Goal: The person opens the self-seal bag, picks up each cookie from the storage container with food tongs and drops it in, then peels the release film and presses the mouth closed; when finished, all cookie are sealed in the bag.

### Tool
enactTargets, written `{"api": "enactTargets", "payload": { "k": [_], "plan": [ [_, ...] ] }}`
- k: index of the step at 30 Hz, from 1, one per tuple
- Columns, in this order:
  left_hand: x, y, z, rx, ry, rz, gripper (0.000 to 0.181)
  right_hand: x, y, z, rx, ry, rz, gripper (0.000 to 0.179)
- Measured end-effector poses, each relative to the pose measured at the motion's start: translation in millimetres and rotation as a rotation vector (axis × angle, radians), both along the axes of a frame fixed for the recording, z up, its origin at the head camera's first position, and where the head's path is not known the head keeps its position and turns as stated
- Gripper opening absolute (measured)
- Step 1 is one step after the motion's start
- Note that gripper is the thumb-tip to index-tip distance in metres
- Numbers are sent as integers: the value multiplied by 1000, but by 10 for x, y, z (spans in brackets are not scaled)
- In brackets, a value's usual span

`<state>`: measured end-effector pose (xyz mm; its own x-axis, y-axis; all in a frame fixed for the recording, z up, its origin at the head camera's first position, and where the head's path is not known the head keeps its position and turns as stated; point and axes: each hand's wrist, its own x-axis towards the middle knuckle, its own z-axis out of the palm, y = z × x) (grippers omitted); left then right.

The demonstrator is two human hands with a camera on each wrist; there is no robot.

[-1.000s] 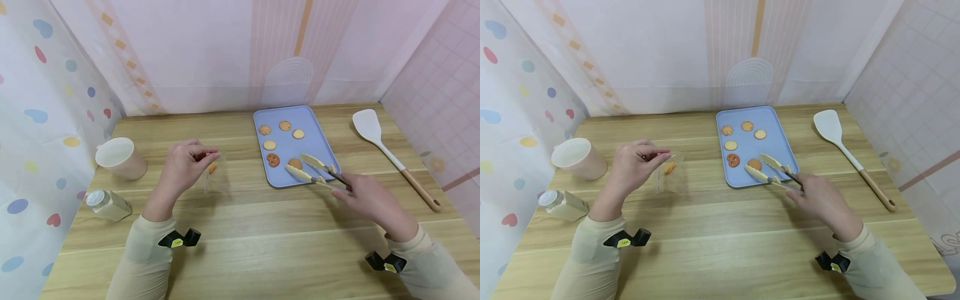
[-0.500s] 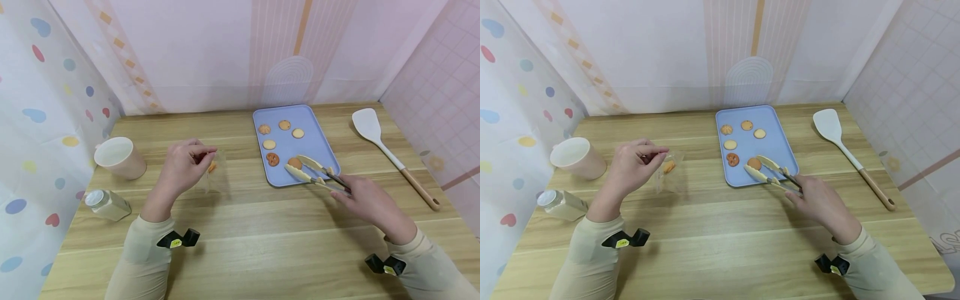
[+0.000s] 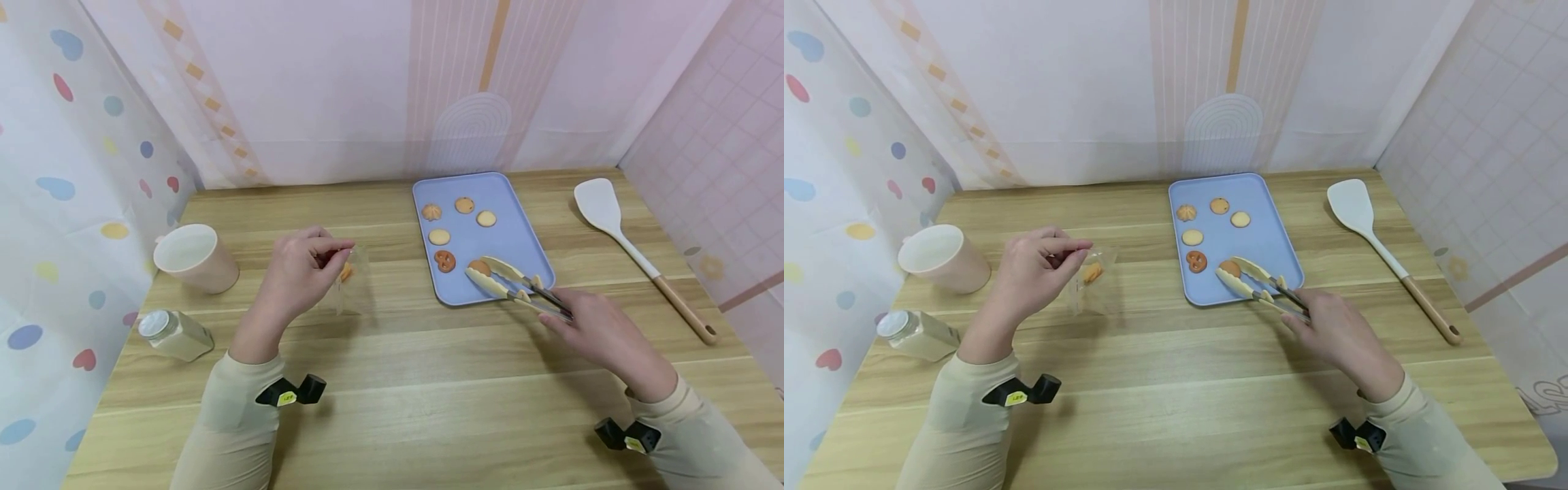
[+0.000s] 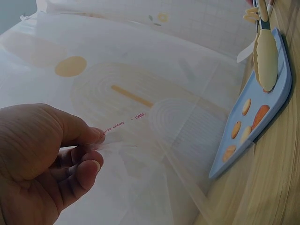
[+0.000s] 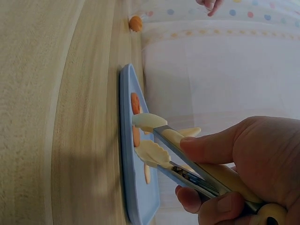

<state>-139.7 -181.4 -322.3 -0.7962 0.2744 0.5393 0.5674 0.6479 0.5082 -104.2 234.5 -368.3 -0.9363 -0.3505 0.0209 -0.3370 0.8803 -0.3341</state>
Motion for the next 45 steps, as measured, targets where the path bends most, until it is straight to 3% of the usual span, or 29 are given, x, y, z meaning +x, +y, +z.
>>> {"api": "enactTargets", "payload": {
  "k": [13,21,29,37,45],
  "plan": [
    [10,3,19,-13,-2,22,13,32,13,95,-19,-58,-35,34],
    [13,20,39,11,-23,46,10,114,-69,219,-58,-54,-26,55],
    [-1,44,24,10,50,41,5,256,-255,384,-138,-38,60,48],
    [-26,74,-25,15,51,34,4,335,-467,447,-212,81,229,33],
    [-31,112,-39,44,28,12,5,382,-712,493,-261,4,299,30]
  ]
}}
